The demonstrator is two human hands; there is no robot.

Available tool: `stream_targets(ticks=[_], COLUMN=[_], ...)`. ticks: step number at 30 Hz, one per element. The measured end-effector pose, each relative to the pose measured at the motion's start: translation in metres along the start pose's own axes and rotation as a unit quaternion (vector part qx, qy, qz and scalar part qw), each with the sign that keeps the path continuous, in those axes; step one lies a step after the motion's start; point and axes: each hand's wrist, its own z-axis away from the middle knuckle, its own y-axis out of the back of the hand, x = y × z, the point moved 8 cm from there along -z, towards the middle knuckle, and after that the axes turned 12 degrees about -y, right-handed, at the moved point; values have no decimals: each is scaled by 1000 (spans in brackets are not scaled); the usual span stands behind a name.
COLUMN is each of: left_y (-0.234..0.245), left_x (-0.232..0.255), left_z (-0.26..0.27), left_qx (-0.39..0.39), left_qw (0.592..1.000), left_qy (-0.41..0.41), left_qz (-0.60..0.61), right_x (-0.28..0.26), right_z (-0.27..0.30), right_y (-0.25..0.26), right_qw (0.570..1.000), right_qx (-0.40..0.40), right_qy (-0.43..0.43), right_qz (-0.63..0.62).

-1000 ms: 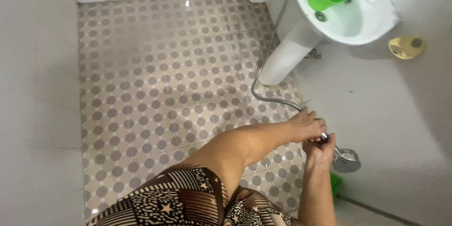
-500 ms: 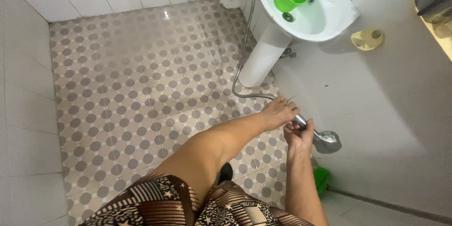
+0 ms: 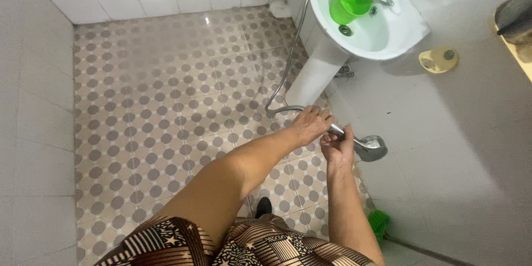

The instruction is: The person holds a shower head and attempts to connect it to a flexible hose by threading the connection point by hand.

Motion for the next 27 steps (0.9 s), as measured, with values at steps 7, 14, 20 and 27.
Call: stream_targets(ticks=[7, 14, 20, 27], left_y=[20, 15, 9, 0], left_x=[-10, -7, 1, 8], left_z=[25, 20, 6, 2], left_qx=[77, 12, 51, 8], left_qw=[995, 999, 999, 1000], left_qy=[25, 28, -1, -4], left_qz=[52, 23, -12, 25], right_x=[18, 21, 19, 11], right_z=[-17, -6, 27, 20], right_y=[-11, -16, -15, -2], right_qw=[998, 999, 998, 997], right_qx=[-44, -16, -3, -3], right_qy=[-26, 2, 61, 71], right_qz=[34, 27, -17, -37])
